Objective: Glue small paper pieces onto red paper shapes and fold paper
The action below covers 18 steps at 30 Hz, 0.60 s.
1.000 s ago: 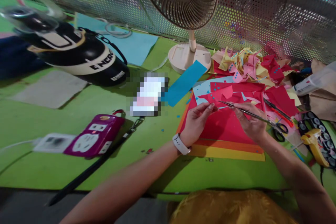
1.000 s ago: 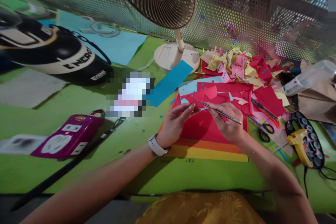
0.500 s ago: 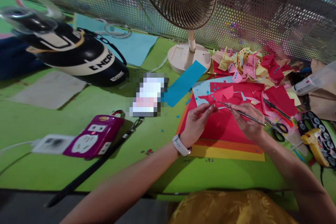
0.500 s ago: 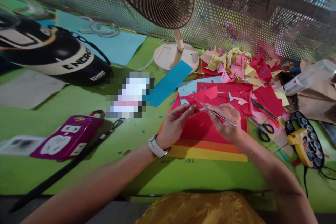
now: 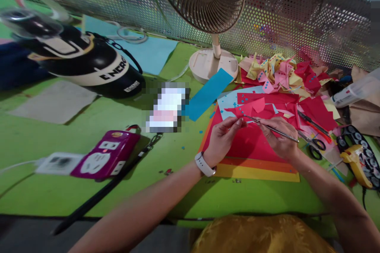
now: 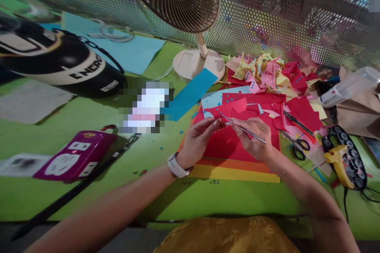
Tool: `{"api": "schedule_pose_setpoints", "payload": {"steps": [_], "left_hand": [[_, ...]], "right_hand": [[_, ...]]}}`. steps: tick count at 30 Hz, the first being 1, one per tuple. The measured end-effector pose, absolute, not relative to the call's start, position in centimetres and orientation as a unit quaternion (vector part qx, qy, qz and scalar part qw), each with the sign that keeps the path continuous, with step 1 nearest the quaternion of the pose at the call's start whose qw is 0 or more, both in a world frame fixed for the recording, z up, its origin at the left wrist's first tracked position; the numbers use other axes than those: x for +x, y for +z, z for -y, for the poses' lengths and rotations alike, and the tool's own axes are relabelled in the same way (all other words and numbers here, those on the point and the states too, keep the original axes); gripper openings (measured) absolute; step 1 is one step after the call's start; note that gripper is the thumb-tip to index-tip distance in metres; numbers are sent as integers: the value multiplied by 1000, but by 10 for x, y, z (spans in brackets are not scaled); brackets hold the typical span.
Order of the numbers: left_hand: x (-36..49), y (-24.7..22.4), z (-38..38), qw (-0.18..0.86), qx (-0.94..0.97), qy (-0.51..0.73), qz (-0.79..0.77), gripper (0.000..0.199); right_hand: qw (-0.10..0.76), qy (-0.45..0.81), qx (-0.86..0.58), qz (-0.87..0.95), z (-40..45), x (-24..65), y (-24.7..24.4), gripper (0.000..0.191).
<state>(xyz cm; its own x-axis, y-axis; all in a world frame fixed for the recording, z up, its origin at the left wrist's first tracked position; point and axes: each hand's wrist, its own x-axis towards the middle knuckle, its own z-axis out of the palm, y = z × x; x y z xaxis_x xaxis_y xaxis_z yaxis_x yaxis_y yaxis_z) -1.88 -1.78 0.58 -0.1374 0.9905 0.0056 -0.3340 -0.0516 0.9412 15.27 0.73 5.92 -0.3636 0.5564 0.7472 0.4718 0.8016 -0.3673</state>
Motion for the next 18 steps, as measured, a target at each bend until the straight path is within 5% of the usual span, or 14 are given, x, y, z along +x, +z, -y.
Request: {"api": "schedule_pose_setpoints", "payload": {"steps": [18], "left_hand": [[-18, 9, 18, 541, 369, 613, -442, 27]], "right_hand": [[486, 90, -328, 805, -8, 155, 57, 16]]}}
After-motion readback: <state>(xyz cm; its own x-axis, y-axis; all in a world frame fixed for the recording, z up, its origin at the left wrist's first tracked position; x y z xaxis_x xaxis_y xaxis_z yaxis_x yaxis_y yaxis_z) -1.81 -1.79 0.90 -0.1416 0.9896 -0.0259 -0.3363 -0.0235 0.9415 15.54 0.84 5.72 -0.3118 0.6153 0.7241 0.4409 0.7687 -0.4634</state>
